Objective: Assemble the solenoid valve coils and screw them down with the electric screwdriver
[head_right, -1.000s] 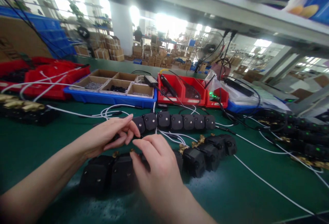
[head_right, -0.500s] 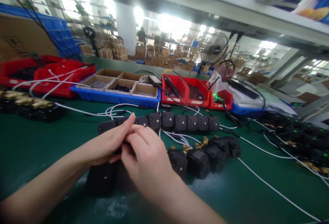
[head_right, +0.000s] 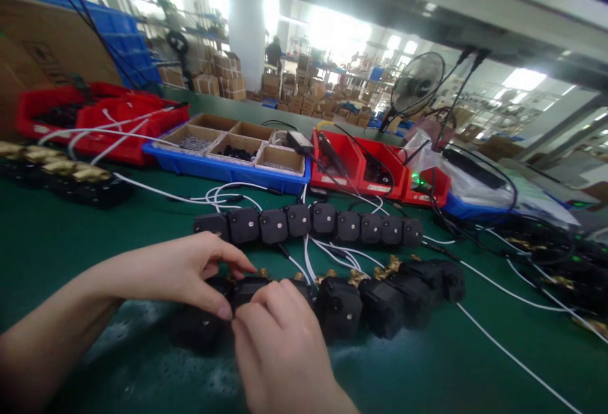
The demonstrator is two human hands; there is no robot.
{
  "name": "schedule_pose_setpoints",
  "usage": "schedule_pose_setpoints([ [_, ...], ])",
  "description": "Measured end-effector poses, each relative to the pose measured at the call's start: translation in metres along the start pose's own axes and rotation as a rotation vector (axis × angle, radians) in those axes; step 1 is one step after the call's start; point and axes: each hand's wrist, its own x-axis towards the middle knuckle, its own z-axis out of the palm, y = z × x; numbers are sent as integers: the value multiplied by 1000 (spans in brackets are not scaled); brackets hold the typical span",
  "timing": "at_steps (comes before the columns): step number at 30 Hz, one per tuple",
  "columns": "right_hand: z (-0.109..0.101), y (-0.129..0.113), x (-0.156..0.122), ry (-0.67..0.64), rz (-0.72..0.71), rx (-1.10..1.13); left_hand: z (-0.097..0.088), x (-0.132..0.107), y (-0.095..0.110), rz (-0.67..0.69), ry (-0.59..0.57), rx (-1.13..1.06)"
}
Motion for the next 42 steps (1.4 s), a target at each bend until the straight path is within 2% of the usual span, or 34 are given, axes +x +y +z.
schedule_pose_setpoints([
  [3, 4, -1, 1, 27, 5, -30, -1, 0, 2, 3, -25, 30],
  [8, 7, -2, 2, 76, -1, -60, 1, 1, 4, -1, 24, 103],
  [13, 4, 0, -1, 51, -111, -56, 4, 2, 3, -39, 24, 20],
  [17, 3, 1, -1, 53, -136, -89, 5, 3, 0, -35, 18, -26],
  [24, 18, 1, -8, 208, -117, -206, 7, 2, 4, -49, 52, 16],
  [30, 14, 6, -7, 130, -211, -244, 10, 2, 3, -33, 61, -8],
  [33, 20, 6, -9, 203, -222, -243, 11, 1, 4, -28, 60, 0],
  [37, 32, 4, -12, 335, -166, -236, 10, 0, 6, -45, 63, -14],
  [42, 22, 5, -5, 232, -243, -305, 13, 1, 8, -75, 92, -10],
])
